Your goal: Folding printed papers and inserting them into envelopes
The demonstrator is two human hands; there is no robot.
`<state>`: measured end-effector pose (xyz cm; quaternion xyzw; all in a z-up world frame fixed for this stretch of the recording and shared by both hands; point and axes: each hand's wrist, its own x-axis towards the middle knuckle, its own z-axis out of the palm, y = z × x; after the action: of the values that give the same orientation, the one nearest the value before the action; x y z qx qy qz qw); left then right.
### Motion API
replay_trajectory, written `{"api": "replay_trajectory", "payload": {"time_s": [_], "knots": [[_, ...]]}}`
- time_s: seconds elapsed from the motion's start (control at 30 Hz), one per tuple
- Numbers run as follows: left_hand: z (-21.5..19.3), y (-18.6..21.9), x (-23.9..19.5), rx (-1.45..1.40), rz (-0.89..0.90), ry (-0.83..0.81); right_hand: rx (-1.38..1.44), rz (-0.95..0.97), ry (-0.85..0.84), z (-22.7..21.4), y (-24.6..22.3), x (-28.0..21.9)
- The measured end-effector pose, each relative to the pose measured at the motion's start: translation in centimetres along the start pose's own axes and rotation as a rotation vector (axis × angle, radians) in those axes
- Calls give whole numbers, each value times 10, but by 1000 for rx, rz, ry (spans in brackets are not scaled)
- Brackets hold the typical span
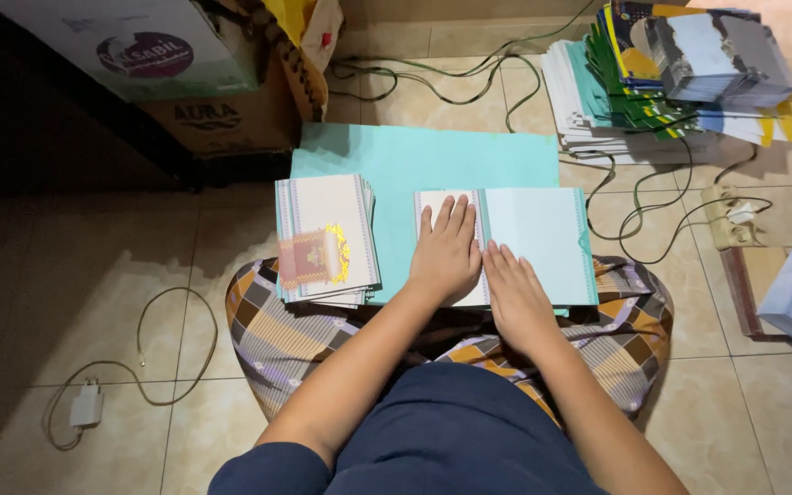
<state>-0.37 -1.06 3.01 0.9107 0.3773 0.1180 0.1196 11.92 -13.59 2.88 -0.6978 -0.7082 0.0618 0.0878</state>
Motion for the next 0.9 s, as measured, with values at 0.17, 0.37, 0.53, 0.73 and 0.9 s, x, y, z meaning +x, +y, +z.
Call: {"api": "replay_trajectory", "payload": {"time_s": [0.17, 0.37, 0.53, 0.73, 0.9], "knots": [[4, -2, 3, 3, -2, -20, -19, 4, 12, 2, 5, 13], [3, -2, 3, 10, -10, -36, -19, 8, 70, 18, 35, 83], [7, -4, 4, -12, -28, -15, -10, 27, 42, 19, 32, 73], [0, -1, 3, -36, -59, -2, -10, 54, 0, 1, -6, -5], [2, -1, 4, -36, -56, -16, 21, 58, -14, 2, 5, 26]]}}
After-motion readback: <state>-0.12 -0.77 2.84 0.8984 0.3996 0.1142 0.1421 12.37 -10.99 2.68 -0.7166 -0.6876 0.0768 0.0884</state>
